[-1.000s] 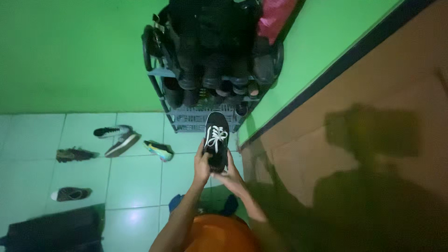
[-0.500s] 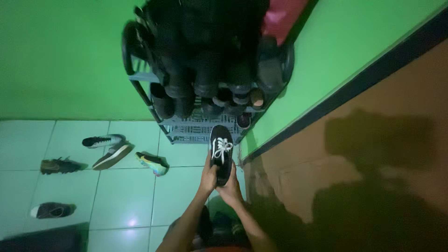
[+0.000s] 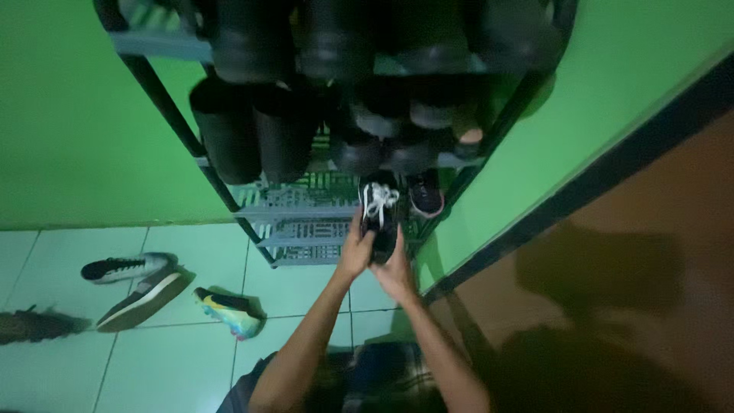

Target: The person picks up socks and various shoes from the floor by hand and places them one by one onto a shoe rack.

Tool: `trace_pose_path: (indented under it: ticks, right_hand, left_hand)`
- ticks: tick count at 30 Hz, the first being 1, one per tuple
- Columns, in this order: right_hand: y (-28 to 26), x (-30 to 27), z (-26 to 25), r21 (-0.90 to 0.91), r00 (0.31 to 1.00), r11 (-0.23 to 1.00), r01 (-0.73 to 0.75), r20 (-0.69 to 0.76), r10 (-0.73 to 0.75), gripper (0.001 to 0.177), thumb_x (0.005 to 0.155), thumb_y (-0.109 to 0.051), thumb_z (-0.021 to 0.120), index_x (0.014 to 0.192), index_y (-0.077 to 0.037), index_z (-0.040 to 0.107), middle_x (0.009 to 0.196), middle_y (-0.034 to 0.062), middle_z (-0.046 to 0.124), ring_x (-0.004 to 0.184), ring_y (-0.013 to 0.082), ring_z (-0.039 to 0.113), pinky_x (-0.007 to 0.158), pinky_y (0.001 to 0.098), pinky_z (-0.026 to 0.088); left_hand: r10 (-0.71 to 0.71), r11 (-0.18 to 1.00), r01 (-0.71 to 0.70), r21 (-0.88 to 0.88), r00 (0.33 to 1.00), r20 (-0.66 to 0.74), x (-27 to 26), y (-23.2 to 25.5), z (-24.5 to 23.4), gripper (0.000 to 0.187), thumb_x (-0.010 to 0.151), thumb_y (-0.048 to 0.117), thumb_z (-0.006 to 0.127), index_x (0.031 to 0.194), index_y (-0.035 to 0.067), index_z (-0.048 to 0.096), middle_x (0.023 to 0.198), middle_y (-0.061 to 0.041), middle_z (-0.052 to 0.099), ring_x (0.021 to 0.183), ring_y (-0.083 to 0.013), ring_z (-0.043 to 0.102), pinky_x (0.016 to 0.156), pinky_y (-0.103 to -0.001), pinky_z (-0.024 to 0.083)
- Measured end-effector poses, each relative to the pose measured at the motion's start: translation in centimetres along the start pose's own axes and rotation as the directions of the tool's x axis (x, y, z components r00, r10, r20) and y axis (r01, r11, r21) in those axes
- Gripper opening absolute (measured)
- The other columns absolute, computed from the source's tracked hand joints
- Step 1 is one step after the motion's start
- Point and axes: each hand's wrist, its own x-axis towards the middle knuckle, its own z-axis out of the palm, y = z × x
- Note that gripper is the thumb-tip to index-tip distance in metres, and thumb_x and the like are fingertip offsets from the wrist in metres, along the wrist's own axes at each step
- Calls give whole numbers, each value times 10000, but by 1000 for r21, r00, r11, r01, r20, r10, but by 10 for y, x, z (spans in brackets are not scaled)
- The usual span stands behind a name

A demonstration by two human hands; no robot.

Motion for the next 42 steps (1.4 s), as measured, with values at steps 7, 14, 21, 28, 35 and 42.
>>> trace_pose_path:
  ticks: [7,14,21,28,35,42]
  right_hand:
    - [70,92,23,133,927,922,365,-147,-345,1057,835,-106,788,1640,-110,103,1436,211,552,1284,315,606,1002,411,526]
    - [52,103,17,-133,940,954,268,-183,-289,1012,843,-93,753,1650,-47,144,1402,232,587,1267,342,613,1017,417,509]
    - [44,100,2,-426,791,842,329,-363,-493,746,768,-137,851,1398,37,491,1325,274,568,1231,475,527,1034,537,435]
    - [62,97,7,-452,755,846,284,-439,-488,654,722,-73,825,1302,77,562,1318,280,552,1257,503,503,1053,552,426]
    - [50,88,15,-348,720,865,361,-485,-496,723,837,-151,809,1443,66,479,1345,295,549,1274,491,518,1046,537,441]
    - [65,52,34,-342,949,940,-1,-296,-106,838,866,-335,770,1516,23,382,1403,307,506,1223,491,537,972,551,454]
  left_hand:
    - [210,969,-204,140,977,-31,53,-34,1,653,1015,294,608,1557,30,358,1405,-289,595,1306,-401,596,1083,-437,452]
    - [181,964,-171,205,983,-29,91,-71,11,612,1084,406,464,1535,3,368,1398,-322,575,1302,-472,569,1063,-459,457]
    - [136,970,-117,213,988,-76,112,-71,34,565,1056,416,431,1445,7,470,1165,-355,682,1112,-529,640,916,-535,507]
    - [100,980,-78,185,989,-112,109,-55,43,581,1055,437,427,1398,-26,501,1099,-343,699,1053,-520,665,895,-537,508]
    - [151,986,-141,89,981,-121,100,-42,41,704,1072,519,417,1478,-56,437,1383,-323,592,1308,-452,572,1087,-455,430]
    - [0,969,17,246,998,-67,36,-18,8,761,1061,510,392,1588,-25,267,1626,-297,306,1502,-442,301,1213,-476,250]
